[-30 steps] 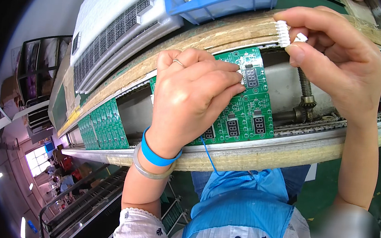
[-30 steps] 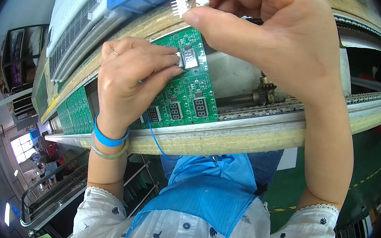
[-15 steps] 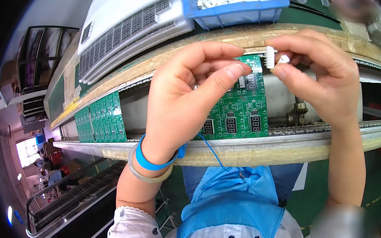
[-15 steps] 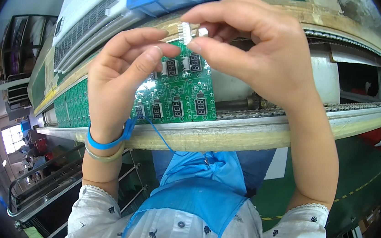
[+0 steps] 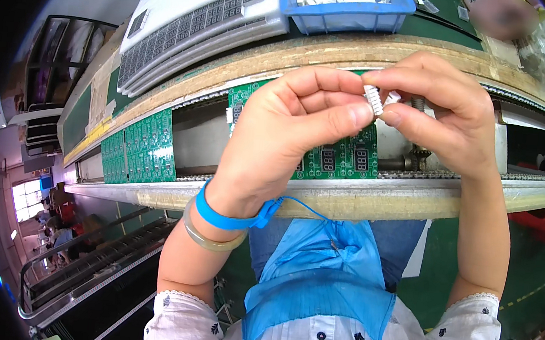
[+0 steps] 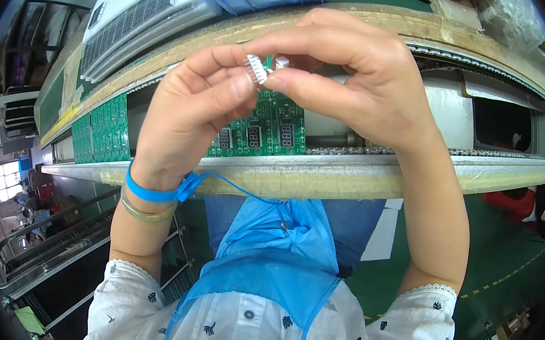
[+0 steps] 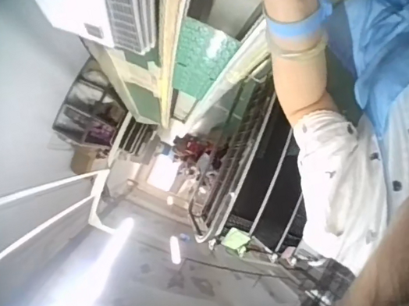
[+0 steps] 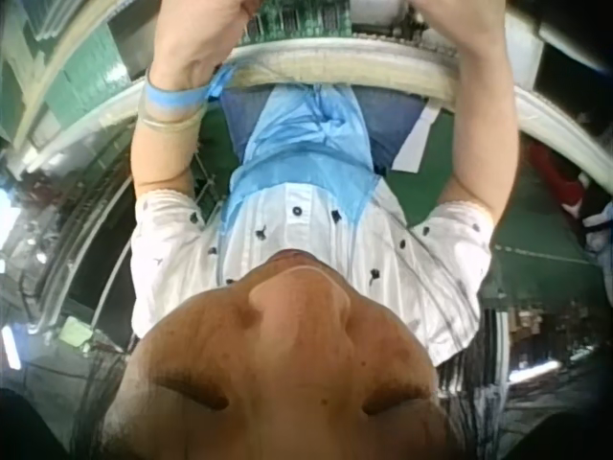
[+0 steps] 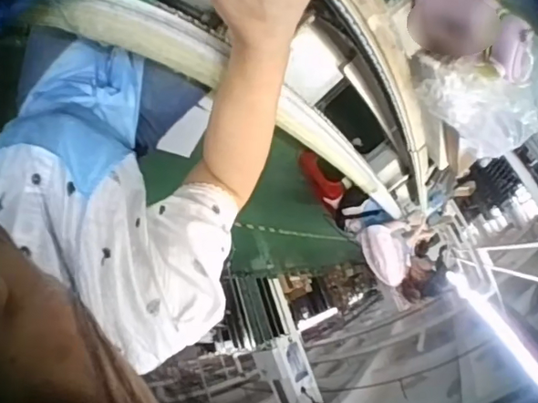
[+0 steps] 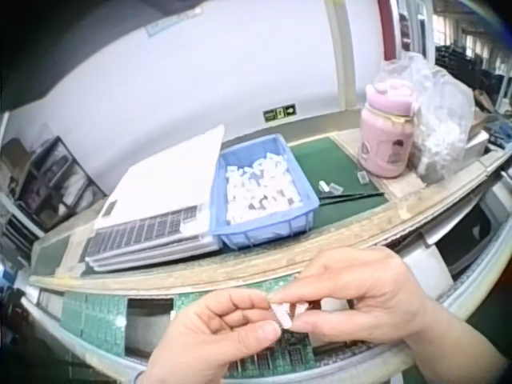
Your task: The person inserts small white plastic components into slots on green circuit boards. They pick components from a blue bin and a white foam sheet, place them onto the boards, and occasionally adjust their position. The boards are arranged on a workbench in a factory setting.
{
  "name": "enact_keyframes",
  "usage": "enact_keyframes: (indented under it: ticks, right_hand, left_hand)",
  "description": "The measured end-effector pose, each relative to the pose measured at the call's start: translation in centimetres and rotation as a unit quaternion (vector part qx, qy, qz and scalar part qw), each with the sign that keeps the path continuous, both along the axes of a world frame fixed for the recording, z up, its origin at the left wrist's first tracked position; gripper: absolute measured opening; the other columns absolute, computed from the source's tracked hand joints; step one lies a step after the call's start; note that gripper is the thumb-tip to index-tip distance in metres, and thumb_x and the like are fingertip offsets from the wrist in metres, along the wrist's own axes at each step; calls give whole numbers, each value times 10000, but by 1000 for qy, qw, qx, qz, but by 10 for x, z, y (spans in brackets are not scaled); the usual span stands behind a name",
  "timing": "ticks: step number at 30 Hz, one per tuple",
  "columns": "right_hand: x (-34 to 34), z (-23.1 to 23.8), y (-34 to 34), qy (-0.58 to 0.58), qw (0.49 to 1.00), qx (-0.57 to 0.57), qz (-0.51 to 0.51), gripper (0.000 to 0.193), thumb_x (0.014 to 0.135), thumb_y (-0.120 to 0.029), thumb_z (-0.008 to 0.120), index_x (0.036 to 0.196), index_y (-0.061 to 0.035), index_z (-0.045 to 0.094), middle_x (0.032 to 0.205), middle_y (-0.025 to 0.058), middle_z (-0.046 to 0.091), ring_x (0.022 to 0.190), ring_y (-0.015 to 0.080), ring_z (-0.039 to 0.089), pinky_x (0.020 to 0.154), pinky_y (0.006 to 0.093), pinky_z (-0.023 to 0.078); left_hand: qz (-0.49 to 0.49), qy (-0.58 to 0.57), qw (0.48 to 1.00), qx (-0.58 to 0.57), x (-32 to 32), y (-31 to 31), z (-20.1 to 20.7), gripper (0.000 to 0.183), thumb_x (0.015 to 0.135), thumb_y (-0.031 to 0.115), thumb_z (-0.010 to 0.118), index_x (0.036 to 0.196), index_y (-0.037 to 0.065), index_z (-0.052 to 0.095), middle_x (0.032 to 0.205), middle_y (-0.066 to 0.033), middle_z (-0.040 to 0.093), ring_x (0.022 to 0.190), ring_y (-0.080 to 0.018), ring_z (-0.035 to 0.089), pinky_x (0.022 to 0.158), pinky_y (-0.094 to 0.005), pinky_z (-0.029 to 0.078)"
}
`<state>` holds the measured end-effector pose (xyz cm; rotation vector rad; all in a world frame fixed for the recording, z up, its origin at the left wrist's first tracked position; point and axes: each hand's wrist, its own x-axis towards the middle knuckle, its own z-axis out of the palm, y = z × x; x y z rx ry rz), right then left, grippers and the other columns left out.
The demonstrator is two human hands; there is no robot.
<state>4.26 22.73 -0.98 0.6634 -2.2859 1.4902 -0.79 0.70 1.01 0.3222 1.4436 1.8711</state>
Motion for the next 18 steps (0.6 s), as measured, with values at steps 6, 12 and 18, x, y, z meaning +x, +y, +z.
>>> enact_keyframes:
  ticks: [6,12,18]
  right_hand:
    - [2,-4,1,5,998,11,54,339,836,-27,733,1175,-7,754,956,94,703,866,187,646,727,287,491]
    - [2,-3,0,9,998,19,64,356,831,-12,741,1187,-11,748,963,95,705,867,185,650,726,287,495]
    - [11,-4,-1,-90,996,-24,7,336,851,28,744,1187,11,727,1027,74,692,885,134,658,746,249,523]
  left_hand:
    - [-48,17,998,-43,-5,-12,4,262,1046,251,627,1171,28,686,949,-92,748,778,-88,666,719,-219,547]
    - [-55,-8,997,-48,-2,-16,5,227,1047,207,616,1176,27,666,1010,-136,761,812,-119,717,721,-237,578]
    - [-52,34,997,-35,2,-23,6,242,996,116,647,1214,12,641,1085,-168,743,864,-138,723,763,-269,595]
